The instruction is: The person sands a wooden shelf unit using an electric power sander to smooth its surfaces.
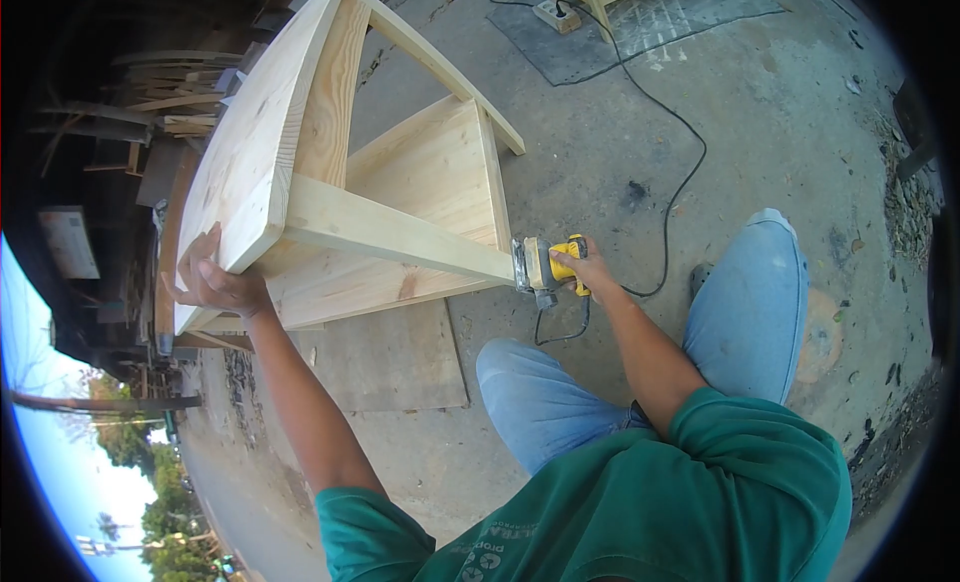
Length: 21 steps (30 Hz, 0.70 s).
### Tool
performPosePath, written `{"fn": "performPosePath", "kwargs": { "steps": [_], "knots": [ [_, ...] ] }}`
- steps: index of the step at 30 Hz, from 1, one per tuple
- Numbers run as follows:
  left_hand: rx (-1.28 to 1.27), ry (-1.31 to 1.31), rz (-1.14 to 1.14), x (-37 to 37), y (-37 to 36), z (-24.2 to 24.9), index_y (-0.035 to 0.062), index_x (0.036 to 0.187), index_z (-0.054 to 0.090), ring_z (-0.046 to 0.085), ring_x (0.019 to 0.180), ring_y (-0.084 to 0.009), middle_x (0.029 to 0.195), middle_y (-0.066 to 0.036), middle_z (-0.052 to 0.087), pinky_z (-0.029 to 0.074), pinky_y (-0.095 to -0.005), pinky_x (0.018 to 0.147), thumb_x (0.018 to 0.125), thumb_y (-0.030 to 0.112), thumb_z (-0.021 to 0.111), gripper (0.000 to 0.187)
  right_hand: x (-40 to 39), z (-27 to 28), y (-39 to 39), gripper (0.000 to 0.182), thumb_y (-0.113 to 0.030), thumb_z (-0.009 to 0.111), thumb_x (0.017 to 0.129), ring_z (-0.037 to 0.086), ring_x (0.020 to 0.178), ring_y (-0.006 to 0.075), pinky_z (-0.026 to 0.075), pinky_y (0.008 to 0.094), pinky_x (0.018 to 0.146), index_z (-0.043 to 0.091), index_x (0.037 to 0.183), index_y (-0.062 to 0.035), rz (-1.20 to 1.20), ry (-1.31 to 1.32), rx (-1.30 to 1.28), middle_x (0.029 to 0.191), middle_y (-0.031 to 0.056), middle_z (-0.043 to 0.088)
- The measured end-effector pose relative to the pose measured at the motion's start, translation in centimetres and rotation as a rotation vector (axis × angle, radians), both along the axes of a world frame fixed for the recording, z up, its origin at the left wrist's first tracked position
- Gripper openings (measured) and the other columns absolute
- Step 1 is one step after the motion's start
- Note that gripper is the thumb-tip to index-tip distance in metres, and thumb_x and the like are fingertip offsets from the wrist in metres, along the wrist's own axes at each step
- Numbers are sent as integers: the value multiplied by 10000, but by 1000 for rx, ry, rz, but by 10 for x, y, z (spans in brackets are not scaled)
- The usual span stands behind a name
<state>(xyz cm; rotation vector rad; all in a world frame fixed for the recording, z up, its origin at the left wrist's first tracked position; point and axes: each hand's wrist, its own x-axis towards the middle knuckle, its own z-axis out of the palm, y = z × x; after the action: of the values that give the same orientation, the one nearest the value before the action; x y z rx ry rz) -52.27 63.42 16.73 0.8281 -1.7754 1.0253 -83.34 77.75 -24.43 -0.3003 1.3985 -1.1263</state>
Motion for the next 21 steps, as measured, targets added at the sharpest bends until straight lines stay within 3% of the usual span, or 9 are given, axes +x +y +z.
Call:
{"fn": "performPosePath", "kwargs": {
  "steps": [2,3,6,7,11,12,14,20,21],
  "knots": [
    [-65,-15,102,-11,6,1,87,810,694,707,825,-221,884,-30,769,459,-529,1037,1040,349,197,608,0,-2,-3,967,-368,880,767,671,667,184,495,271,452,319,1508,-100,3,6,9,1077,166,658],
    [-11,-27,6,1,-4,4,96,816,711,696,788,-233,879,-27,770,426,-484,1071,1033,356,198,614,1,-5,-5,967,-360,879,767,671,677,183,496,270,455,316,1511,-101,0,13,13,1085,168,655],
    [19,-32,-51,-1,-16,11,54,854,698,689,799,-256,863,-62,754,470,-486,1026,1030,346,198,605,-2,-10,-7,983,-360,880,761,674,711,184,504,271,471,312,1520,-100,13,-19,15,1102,170,651],
    [-82,-132,-70,1,-29,17,59,859,707,697,765,-273,874,-72,757,542,-462,887,1032,350,201,609,-3,-10,-7,991,-363,880,757,676,724,186,508,272,477,311,1524,-99,20,-42,17,1108,170,650],
    [131,83,-140,-8,-59,30,84,881,780,715,779,-313,869,-120,762,554,-414,732,1042,431,216,682,0,-26,-11,1034,-376,885,744,665,699,178,513,286,486,294,1541,-86,1,-7,44,1081,162,648],
    [177,74,-124,-12,-63,36,24,932,782,725,757,-263,836,-104,766,564,-387,729,1039,473,245,708,-1,-28,-12,1043,-375,885,744,656,673,173,512,287,485,287,1546,-80,-1,-4,48,1066,161,650],
    [268,144,-59,-23,-75,48,38,961,785,727,748,-273,825,-111,766,555,-390,741,1044,481,258,694,1,-38,-12,1062,-374,884,741,631,623,162,506,289,483,273,1555,-69,3,-5,70,1037,158,651],
    [295,223,132,-35,-120,72,48,999,782,722,840,-368,885,-196,750,511,-453,819,1040,538,270,709,2,-59,-14,1058,-380,882,727,574,550,142,479,286,476,299,1547,-52,3,58,157,985,149,657],
    [352,254,208,-28,-132,79,112,1067,787,701,943,-403,971,-187,749,501,-485,884,1001,626,253,744,3,-61,-13,1049,-380,882,724,576,554,140,475,286,475,312,1541,-53,-8,60,155,980,143,657]
  ]
}}
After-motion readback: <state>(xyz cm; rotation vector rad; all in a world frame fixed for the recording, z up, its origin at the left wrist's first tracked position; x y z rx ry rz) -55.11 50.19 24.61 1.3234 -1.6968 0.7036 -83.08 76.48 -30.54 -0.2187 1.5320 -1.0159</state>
